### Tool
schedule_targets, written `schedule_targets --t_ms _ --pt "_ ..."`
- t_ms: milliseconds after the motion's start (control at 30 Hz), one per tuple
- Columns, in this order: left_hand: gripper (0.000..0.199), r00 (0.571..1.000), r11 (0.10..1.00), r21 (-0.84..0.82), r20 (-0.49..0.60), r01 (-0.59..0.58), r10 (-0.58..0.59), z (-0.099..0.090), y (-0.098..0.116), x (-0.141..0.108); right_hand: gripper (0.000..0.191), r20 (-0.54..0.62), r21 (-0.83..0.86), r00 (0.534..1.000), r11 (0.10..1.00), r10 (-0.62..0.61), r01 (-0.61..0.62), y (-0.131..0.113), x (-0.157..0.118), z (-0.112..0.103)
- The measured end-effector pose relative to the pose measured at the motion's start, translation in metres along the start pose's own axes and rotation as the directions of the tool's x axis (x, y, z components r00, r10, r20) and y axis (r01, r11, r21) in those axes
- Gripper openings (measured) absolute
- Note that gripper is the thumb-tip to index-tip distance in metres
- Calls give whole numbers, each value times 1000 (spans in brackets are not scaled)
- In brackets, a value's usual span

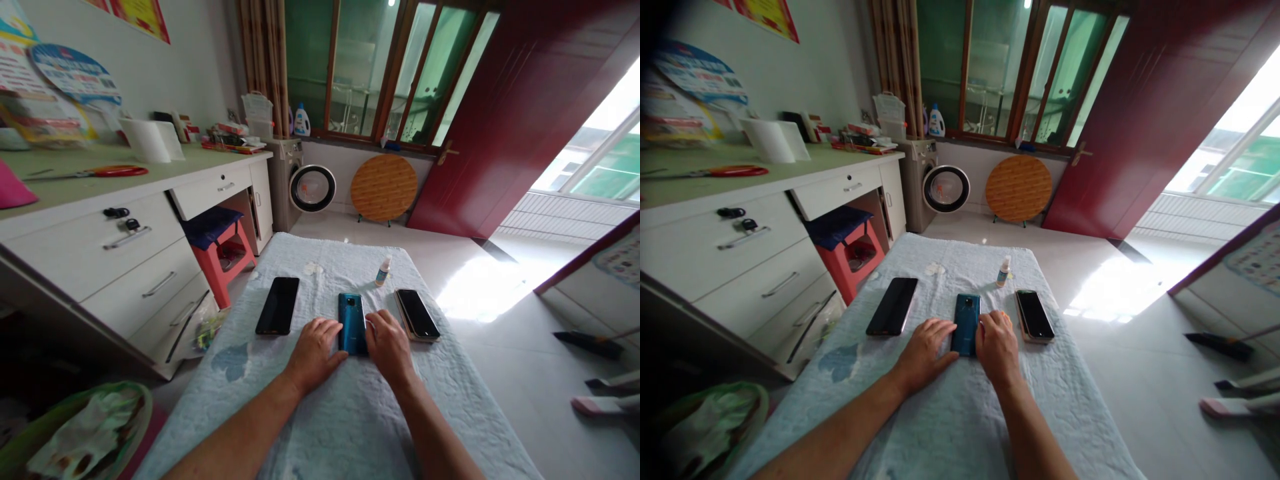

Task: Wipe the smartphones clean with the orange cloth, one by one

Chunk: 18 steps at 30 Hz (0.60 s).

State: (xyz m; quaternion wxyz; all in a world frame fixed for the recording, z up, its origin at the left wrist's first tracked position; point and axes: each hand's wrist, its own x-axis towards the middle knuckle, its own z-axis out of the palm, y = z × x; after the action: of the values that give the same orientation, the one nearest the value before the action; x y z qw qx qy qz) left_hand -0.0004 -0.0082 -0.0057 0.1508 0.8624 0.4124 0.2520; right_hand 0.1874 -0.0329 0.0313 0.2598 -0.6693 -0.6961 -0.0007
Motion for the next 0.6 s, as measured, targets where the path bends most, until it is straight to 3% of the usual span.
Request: schedule_targets --t_ms 133,300,600 --pt "45 1000 999 -21 0 -30 30 -1 1 -1 20 98 -46 988 993 115 -111 -12 -4 11" --pt "42 1000 1000 -25 3 -18 18 -2 3 0 20 144 -72 975 984 171 -162 -13 -4 16" --pt "35 999 1000 -23 33 5 -4 -6 13 1 35 92 287 945 901 313 -326 2 0 24"
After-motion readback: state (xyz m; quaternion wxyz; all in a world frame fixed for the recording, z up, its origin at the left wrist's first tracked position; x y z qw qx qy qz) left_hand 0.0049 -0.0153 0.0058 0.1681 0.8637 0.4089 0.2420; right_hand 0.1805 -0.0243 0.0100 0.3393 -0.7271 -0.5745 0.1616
